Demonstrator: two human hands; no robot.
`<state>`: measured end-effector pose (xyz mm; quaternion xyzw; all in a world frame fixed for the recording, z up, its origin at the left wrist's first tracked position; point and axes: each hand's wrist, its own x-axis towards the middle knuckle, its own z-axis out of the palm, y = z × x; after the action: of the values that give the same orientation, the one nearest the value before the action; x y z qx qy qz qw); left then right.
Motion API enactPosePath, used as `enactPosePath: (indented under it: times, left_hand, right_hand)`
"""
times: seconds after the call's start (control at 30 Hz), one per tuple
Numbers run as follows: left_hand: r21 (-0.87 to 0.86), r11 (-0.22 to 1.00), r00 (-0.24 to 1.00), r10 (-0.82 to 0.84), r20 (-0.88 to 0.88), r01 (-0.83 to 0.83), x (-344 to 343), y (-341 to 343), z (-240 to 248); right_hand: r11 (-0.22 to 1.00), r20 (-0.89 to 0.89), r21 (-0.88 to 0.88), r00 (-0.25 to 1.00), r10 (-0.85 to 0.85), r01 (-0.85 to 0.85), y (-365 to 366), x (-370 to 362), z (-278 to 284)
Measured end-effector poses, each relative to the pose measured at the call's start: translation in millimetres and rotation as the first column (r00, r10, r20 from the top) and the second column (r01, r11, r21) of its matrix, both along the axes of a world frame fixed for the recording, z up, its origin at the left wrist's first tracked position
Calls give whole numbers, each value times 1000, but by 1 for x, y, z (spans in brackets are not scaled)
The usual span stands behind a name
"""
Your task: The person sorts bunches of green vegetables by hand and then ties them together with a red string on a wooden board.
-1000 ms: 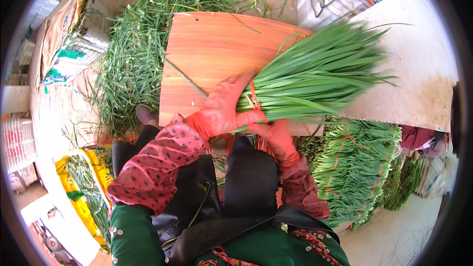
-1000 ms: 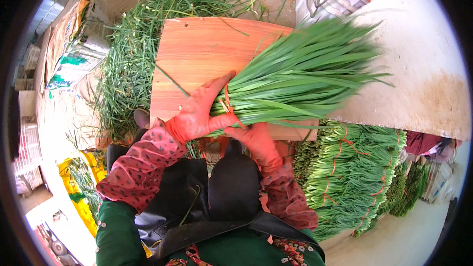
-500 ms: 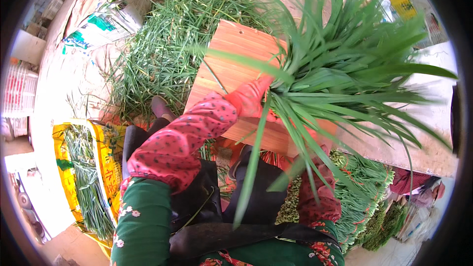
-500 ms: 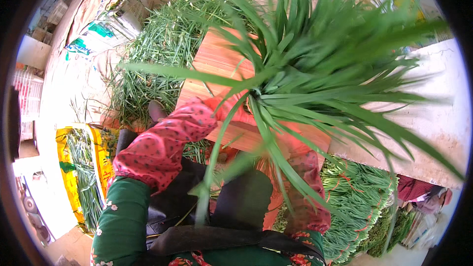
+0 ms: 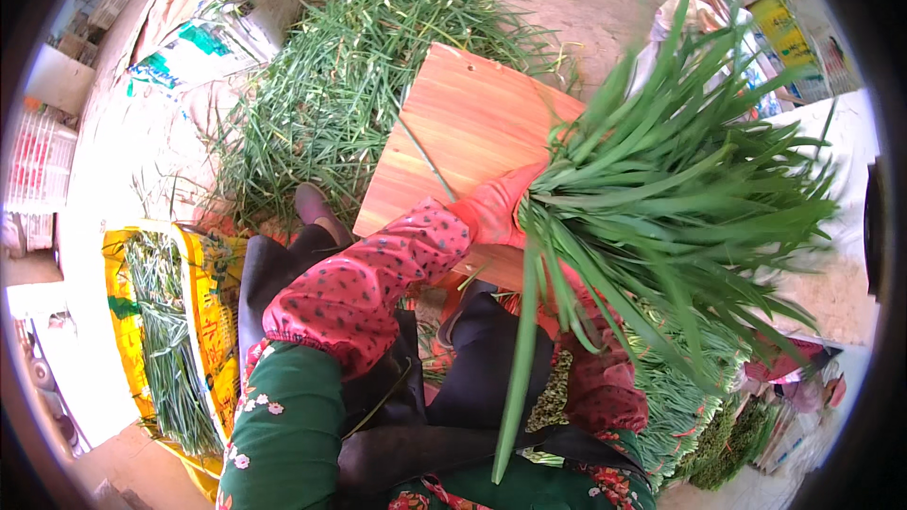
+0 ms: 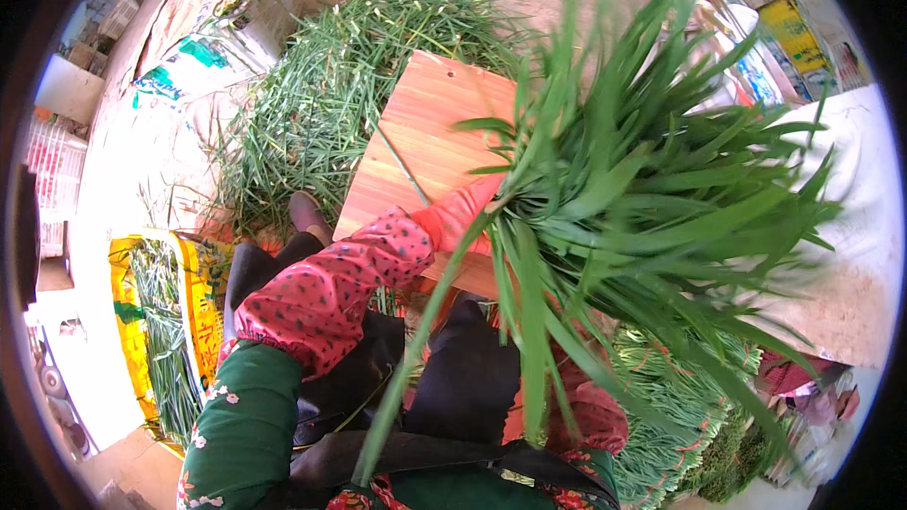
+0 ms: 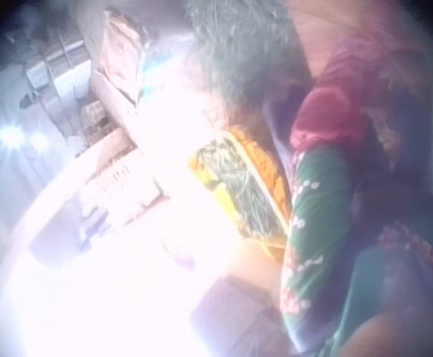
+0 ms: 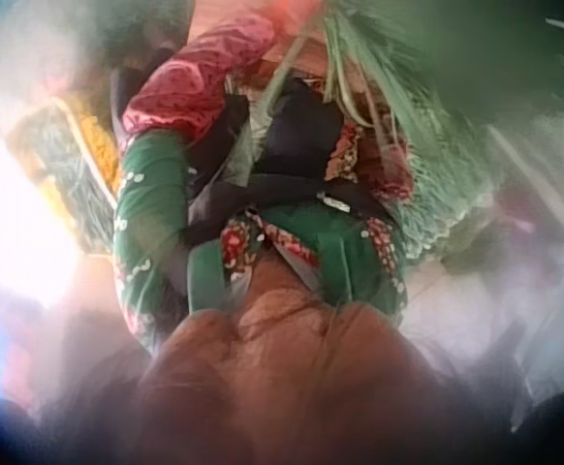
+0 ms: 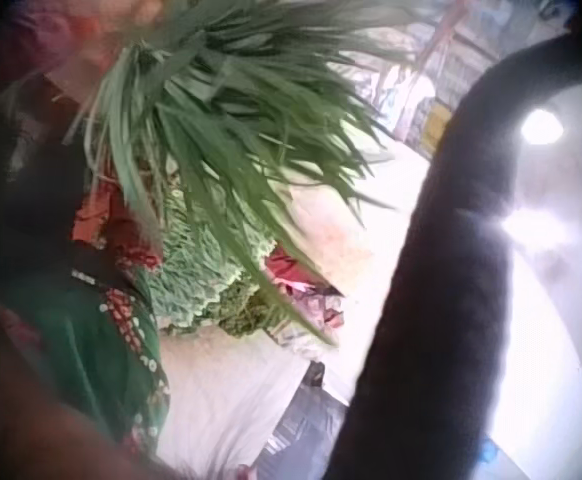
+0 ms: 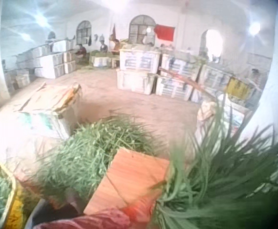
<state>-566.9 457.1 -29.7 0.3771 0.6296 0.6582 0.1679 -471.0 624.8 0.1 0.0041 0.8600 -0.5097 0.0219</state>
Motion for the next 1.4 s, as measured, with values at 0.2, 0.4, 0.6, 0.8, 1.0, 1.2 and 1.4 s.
enactPosePath:
  times: [0.2, 0.4, 0.6, 0.8, 1.0, 1.2, 1.4]
  left_hand:
    - [-315, 908, 957, -230, 177, 276, -19, -13, 64]
    - [-457, 879, 960, 0, 279, 132, -13, -13, 22]
    - [-551, 833, 985, 124, 119, -38, 11, -2, 3]
    - [-664, 747, 991, 82, 110, 12, 9, -4, 23]
    - [-656, 752, 985, 158, 76, -69, 30, -18, 23]
    - [-728, 653, 977, 124, -172, -210, 36, -20, 18]
    - [-823, 513, 969, 123, -212, -245, 43, -18, 16]
  right_hand:
    - [942, 120, -332, 993, -9, 49, -9, 16, -1]
    - [846, 556, -475, 828, 76, 242, -29, 27, -13]
    - [919, 564, -352, 824, 56, 179, -38, 24, -22]
    - [844, 530, -524, 820, 217, 115, -23, 30, -35]
    - [767, 644, -542, 756, 118, 343, -21, 29, -37]
    - [982, 616, -169, 787, 37, 86, -9, 21, -18]
    - [895, -269, 446, 958, 98, 34, -20, 2, 14]
